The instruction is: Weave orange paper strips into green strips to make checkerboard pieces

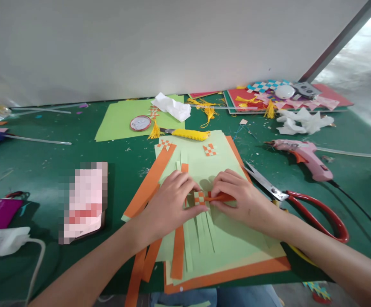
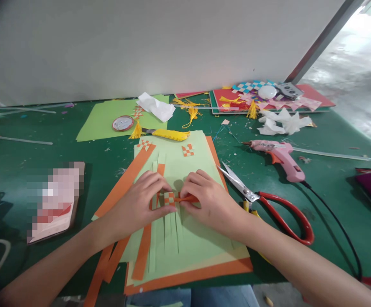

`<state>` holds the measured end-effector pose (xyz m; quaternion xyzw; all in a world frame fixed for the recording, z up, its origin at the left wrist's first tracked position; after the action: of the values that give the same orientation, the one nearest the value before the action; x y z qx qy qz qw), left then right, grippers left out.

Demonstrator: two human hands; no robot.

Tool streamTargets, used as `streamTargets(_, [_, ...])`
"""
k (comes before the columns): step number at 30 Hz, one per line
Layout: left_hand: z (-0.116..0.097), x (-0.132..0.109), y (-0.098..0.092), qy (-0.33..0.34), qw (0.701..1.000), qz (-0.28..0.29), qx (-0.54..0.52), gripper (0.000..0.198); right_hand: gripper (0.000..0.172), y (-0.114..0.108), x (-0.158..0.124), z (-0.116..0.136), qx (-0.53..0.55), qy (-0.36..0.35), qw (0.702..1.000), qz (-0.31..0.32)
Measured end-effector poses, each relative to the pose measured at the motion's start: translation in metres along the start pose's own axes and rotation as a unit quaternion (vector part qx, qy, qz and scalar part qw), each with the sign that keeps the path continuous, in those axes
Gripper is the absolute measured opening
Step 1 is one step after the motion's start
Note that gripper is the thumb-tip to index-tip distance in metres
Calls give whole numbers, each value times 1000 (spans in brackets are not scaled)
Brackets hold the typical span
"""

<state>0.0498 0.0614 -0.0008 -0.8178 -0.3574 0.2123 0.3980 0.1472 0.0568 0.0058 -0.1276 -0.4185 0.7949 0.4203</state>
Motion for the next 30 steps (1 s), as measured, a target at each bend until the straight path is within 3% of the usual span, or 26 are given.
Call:
streamTargets(6, [8,-2,1,-60,992,7,-112,26,12,-13,-1,4,52,3,999,-3])
streamTargets(11, [9,-5,4,-85,976,34,-197,21,15,-35,-3,1,8,3,997,-76])
streamTargets(15, [7,-5,7,-89,972,52,-212,22,2,-25,0,5,12,-30,999,-37])
streamTargets(19, [6,-5,12,-98,964,67,-238,23,8,-24,2,9,60,-36,997,-27])
streamTargets(30, [10,-7,14,-119,956,51,-264,29,12,-12,1,-7,217,67,973,34])
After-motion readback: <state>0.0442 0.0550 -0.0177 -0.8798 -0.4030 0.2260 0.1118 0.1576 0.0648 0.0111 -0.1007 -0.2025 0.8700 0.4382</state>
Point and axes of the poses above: each hand's wrist, its own x-axis towards the middle knuckle, its own y-axis out of the palm, z = x × y, the point moved 10 cm from there along x, towards the middle knuckle, and after that the axes turned 5 degrees about z, right-handed, at the moved point
